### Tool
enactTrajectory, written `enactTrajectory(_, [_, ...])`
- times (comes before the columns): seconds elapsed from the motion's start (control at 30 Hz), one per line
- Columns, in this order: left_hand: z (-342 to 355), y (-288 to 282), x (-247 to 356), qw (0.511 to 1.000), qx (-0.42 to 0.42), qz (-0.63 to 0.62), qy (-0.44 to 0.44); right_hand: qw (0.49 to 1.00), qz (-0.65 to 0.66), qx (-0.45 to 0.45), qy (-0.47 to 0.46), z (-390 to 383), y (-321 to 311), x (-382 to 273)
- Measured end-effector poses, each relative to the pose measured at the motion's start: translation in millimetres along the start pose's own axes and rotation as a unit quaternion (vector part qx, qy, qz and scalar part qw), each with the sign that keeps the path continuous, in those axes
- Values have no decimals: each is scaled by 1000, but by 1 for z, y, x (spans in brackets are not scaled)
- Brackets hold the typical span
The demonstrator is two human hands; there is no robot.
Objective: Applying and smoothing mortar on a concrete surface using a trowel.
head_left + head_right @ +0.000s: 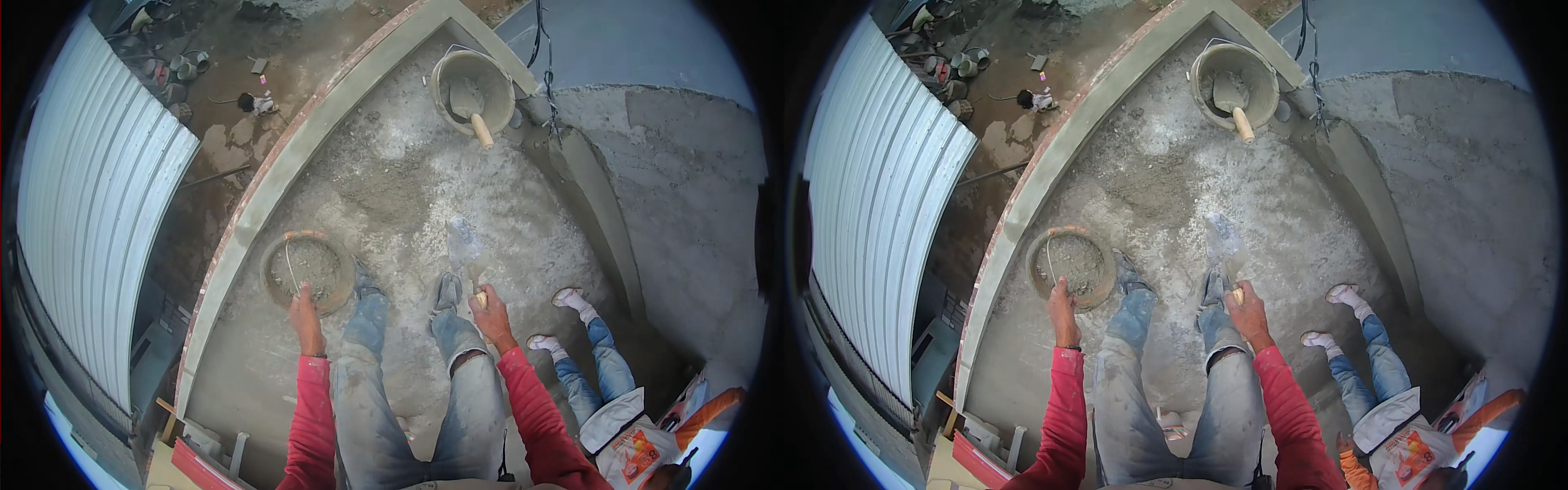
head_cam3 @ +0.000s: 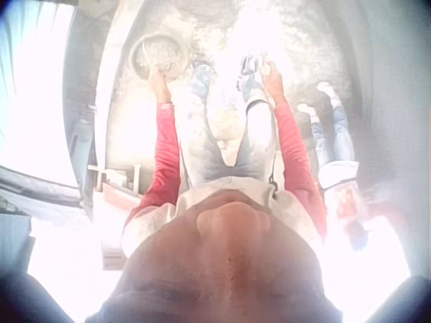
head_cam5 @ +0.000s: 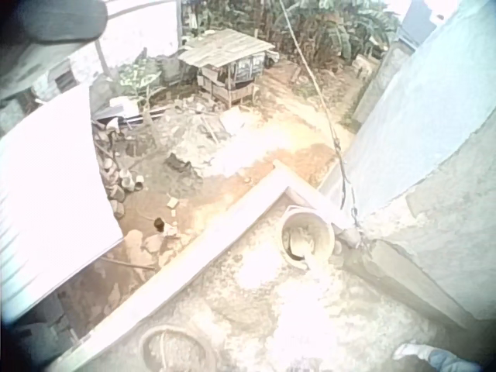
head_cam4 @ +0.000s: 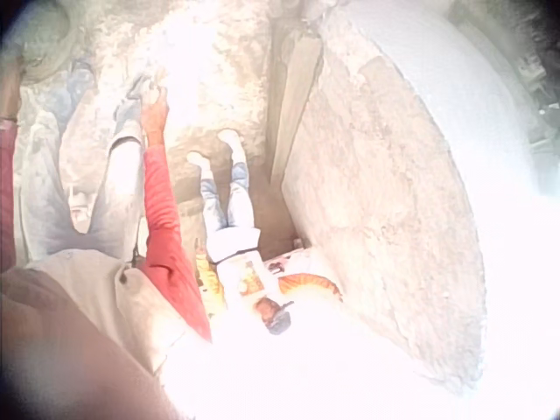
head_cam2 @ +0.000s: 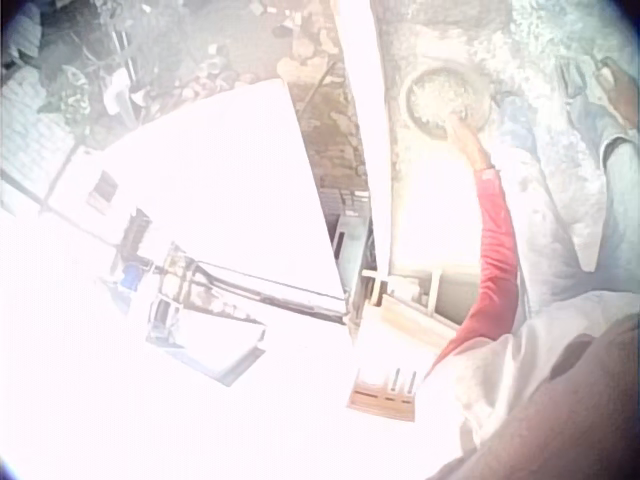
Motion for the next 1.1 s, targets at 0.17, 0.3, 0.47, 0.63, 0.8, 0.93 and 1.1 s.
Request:
enactTrajectory(0.17, [27, -64, -65, 994, 104, -37, -19, 994, -62, 33, -82, 10, -56, -57])
enactTrajectory(0.3, [55, -112, -129, 982, 135, -94, -89, 996, -17, 63, -65, 106, -88, -72])
enactTrajectory(0.47, [29, -122, -159, 966, 195, -82, -146, 925, -68, 130, -351, 250, -112, -244])
enactTrajectory(0.63, [-38, 16, -148, 971, 177, 11, -160, 802, -217, 220, -511, 380, -135, -389])
enactTrajectory(0.8, [-175, 167, -125, 958, -122, 254, -49, 827, -304, 208, -425, 390, -123, -411])
enactTrajectory(0.93, [-270, 215, -75, 947, -177, 266, -40, 811, -203, 148, -529, 295, -142, -372])
enactTrajectory(1.1, [-305, 247, -56, 867, -312, 389, 23, 856, -154, 50, -491, 249, -145, -212])
Point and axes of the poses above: each hand's wrist, its own z-axis towards the middle knuckle, its own y-axis out of the palm, x = y × z, the point moved 7 cm from there along z, towards the middle knuckle, and after that the axes turned 2 degrees about y, right-handed, at the moved point
